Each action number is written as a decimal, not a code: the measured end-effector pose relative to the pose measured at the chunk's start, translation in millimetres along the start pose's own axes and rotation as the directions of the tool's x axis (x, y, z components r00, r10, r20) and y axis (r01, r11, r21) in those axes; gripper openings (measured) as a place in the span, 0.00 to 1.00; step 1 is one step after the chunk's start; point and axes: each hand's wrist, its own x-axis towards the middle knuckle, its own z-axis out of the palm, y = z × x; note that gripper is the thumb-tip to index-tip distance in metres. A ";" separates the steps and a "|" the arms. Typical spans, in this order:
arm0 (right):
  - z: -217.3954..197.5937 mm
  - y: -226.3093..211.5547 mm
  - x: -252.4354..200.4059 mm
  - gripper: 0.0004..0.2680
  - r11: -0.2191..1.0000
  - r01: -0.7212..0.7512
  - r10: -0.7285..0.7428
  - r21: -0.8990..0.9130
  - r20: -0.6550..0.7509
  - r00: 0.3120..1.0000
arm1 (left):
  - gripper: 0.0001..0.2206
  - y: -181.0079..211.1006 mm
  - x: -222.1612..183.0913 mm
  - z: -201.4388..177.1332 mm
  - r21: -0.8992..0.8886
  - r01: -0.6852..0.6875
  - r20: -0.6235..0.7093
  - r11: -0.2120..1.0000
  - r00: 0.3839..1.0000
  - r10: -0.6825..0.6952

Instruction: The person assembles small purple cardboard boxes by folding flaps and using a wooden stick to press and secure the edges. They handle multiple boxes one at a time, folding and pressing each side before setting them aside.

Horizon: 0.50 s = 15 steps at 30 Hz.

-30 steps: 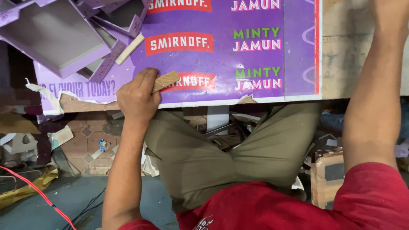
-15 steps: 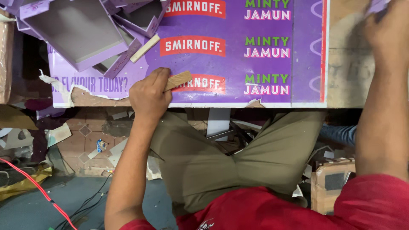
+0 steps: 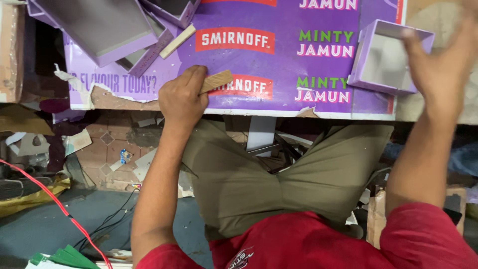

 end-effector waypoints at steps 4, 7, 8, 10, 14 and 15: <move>-19.2 10.8 -33.0 0.30 0.980 -0.197 0.197 0.005 -0.003 0.980 | 0.17 -1.3 -1.6 -1.1 -0.008 -0.003 -0.003 1.000 1.000 0.003; -8.2 17.4 -40.6 0.12 0.925 0.203 -0.165 -0.321 0.141 0.976 | 0.17 -0.4 -2.4 2.7 -0.013 0.003 -0.005 1.000 1.000 -0.003; -2.4 16.5 -40.2 0.10 0.935 0.226 -0.188 -0.274 0.158 0.969 | 0.16 -1.2 -3.3 1.8 -0.007 0.006 -0.005 1.000 1.000 -0.006; 7.1 8.7 -39.1 0.07 0.949 0.260 -0.227 -0.177 0.185 0.956 | 0.16 -1.7 -4.4 0.1 0.001 0.007 -0.019 1.000 1.000 -0.007; 12.2 -38.8 -27.4 0.13 0.993 0.114 -0.119 0.043 0.163 0.979 | 0.17 8.9 -1.6 -3.4 0.021 0.056 0.013 0.998 0.998 -0.056; 10.5 -55.6 -21.6 0.14 0.987 0.138 -0.148 0.077 0.136 0.980 | 0.18 14.1 -0.7 -4.1 -0.024 0.095 0.003 0.995 0.995 -0.095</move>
